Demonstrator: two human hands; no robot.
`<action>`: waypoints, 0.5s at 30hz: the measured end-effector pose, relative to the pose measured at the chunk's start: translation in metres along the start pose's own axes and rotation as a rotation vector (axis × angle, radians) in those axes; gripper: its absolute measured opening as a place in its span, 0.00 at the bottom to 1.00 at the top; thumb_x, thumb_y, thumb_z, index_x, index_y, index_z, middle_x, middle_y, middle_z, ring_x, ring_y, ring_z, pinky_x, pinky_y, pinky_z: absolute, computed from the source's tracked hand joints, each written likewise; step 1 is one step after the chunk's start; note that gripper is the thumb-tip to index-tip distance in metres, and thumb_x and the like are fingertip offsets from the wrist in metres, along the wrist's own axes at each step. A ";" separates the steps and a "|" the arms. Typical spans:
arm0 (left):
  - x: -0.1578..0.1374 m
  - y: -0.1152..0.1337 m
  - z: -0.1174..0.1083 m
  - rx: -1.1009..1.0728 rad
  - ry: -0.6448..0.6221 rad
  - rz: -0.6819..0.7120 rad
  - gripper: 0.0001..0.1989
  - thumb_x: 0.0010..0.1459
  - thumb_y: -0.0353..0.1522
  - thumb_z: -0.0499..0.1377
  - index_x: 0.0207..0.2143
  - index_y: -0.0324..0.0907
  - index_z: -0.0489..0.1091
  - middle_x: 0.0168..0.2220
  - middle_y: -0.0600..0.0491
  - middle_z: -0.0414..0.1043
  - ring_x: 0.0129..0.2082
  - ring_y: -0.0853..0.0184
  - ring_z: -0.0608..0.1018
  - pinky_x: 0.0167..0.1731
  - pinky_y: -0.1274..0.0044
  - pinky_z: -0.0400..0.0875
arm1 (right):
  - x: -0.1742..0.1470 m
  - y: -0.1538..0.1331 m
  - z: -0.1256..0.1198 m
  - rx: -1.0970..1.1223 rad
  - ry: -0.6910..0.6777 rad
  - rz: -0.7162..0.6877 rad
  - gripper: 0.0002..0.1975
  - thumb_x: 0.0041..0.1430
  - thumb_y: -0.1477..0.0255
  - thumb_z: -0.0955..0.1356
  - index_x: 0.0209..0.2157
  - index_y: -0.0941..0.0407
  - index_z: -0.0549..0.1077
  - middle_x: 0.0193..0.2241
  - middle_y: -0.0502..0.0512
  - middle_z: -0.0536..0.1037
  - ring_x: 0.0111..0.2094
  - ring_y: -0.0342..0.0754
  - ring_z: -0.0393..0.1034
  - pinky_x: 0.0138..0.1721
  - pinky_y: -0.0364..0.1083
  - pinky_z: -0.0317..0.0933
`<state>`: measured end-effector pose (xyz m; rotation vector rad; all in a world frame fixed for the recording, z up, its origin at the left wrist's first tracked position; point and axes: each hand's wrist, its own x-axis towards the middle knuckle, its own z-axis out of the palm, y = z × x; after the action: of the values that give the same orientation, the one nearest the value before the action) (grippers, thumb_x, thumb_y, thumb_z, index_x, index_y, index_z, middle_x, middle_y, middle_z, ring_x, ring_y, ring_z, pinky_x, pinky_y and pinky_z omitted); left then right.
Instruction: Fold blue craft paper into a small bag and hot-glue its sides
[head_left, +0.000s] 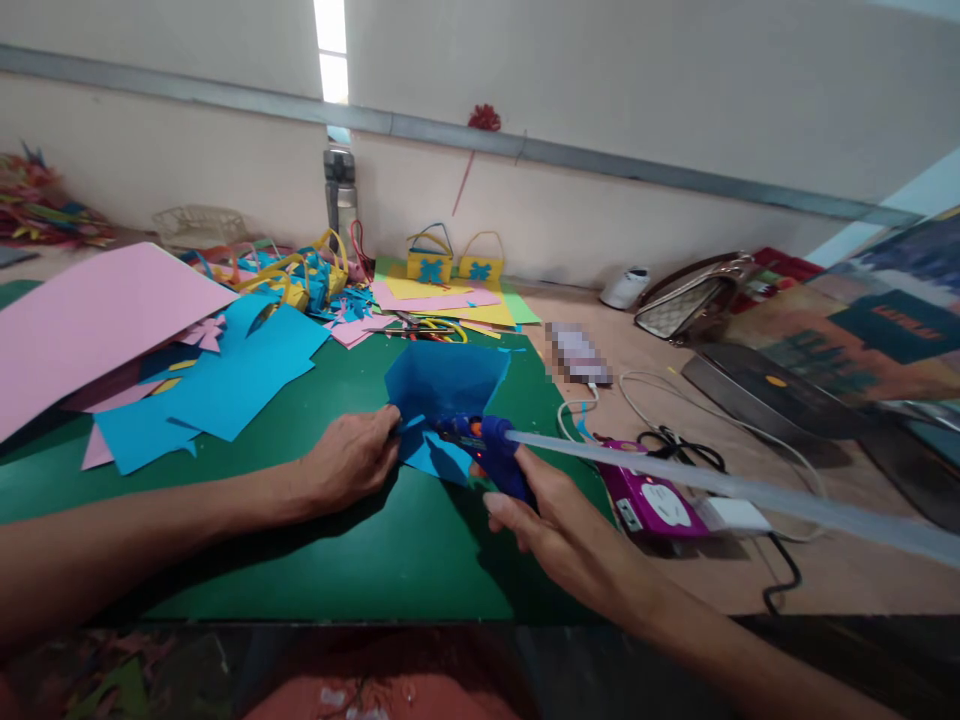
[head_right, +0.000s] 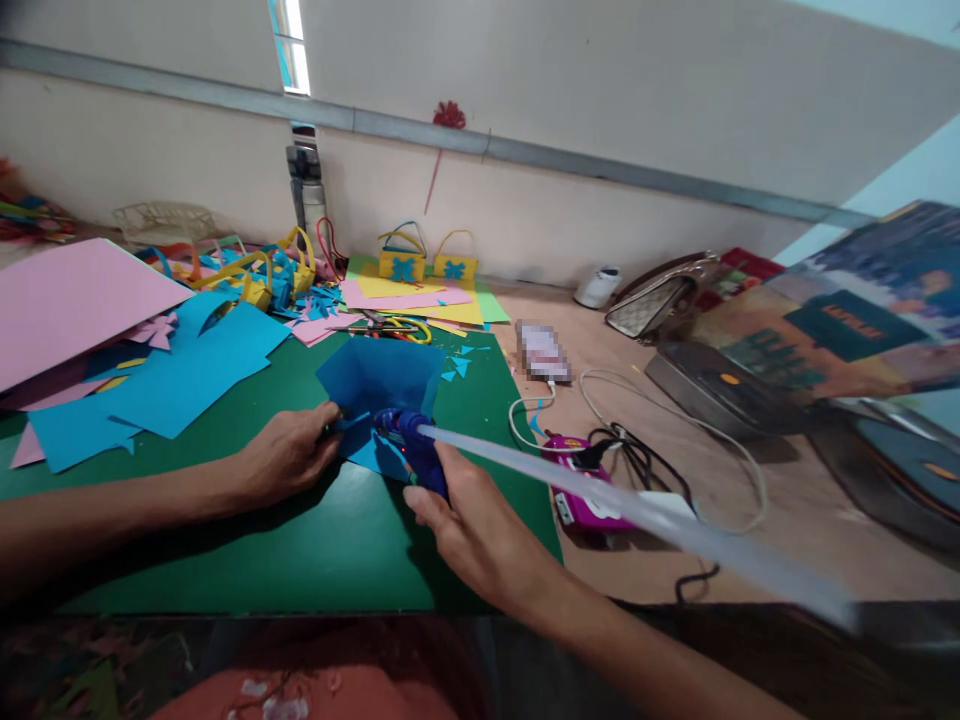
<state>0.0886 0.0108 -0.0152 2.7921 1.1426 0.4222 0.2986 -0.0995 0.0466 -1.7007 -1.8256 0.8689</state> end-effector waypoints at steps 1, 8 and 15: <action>0.000 0.001 -0.002 -0.003 -0.002 0.010 0.05 0.60 0.33 0.49 0.34 0.41 0.60 0.25 0.52 0.69 0.25 0.64 0.73 0.25 0.76 0.59 | -0.003 0.001 -0.002 -0.008 0.033 -0.001 0.13 0.59 0.63 0.62 0.43 0.54 0.67 0.28 0.53 0.72 0.30 0.49 0.67 0.31 0.46 0.62; 0.003 0.004 -0.007 0.095 -0.084 0.055 0.11 0.65 0.31 0.42 0.37 0.40 0.63 0.30 0.50 0.70 0.31 0.64 0.74 0.31 0.75 0.66 | -0.016 0.001 -0.007 -0.046 0.129 -0.001 0.12 0.58 0.61 0.63 0.40 0.52 0.70 0.30 0.54 0.73 0.39 0.55 0.68 0.38 0.50 0.64; 0.013 0.010 -0.004 0.247 -0.183 0.048 0.14 0.58 0.22 0.47 0.41 0.40 0.68 0.39 0.44 0.71 0.35 0.61 0.74 0.27 0.75 0.67 | -0.014 0.011 -0.006 -0.012 0.087 0.009 0.12 0.59 0.61 0.62 0.35 0.53 0.71 0.26 0.54 0.72 0.38 0.54 0.68 0.38 0.50 0.64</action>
<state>0.1024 0.0126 -0.0065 2.9935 1.1600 0.0264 0.3115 -0.1129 0.0431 -1.7283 -1.7705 0.7772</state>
